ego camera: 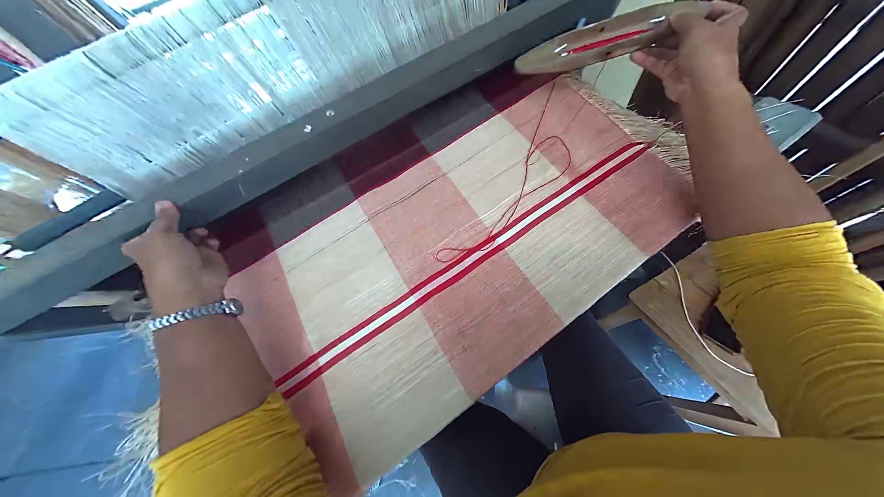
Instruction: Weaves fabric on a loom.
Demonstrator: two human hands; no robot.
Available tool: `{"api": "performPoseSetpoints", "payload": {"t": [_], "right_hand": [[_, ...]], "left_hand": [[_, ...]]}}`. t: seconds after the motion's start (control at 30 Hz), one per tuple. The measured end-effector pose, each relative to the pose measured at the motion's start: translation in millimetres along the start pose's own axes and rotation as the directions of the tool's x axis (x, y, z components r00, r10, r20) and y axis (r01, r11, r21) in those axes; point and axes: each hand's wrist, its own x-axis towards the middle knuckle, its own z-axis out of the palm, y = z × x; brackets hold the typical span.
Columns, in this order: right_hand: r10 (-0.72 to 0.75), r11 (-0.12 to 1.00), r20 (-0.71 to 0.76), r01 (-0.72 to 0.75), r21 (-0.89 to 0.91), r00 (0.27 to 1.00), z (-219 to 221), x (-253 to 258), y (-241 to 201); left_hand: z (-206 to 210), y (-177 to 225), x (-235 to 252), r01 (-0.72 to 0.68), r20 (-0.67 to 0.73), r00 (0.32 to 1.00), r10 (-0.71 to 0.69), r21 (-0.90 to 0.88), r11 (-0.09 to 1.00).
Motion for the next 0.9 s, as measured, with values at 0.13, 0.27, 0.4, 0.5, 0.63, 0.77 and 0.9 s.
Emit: {"api": "performPoseSetpoints", "payload": {"t": [0.13,0.27,0.4,0.5,0.63,0.77,0.9], "right_hand": [[-0.069,0.998,-0.222,0.066,-0.023,0.973,-8,48,18],[-0.07,0.994,-0.32,0.041,-0.098,0.945,2,80,38],[-0.011,1.0,-0.298,0.002,-0.03,0.954,23,88,53],[0.037,0.999,-0.259,-0.039,-0.003,0.965,38,86,58],[0.128,0.991,-0.169,-0.13,-0.006,0.977,50,79,60],[0.223,0.974,-0.109,-0.227,-0.018,0.969,68,74,63],[0.252,0.959,0.054,-0.243,-0.144,0.966,89,75,80]], "left_hand": [[7,1,31,0.005,0.022,1.0,-0.005,0.001,1.0],[7,2,21,-0.029,0.019,0.999,0.028,0.051,0.998],[10,5,13,-0.051,0.009,0.999,0.051,0.065,0.997],[2,-4,24,-0.054,0.039,0.998,0.052,0.054,0.997],[-5,-10,37,-0.045,0.028,0.999,0.043,0.076,0.996],[-6,-8,26,-0.008,-0.014,1.0,0.01,0.078,0.997],[-2,-3,17,-0.009,-0.022,1.0,0.011,0.079,0.997]]}}
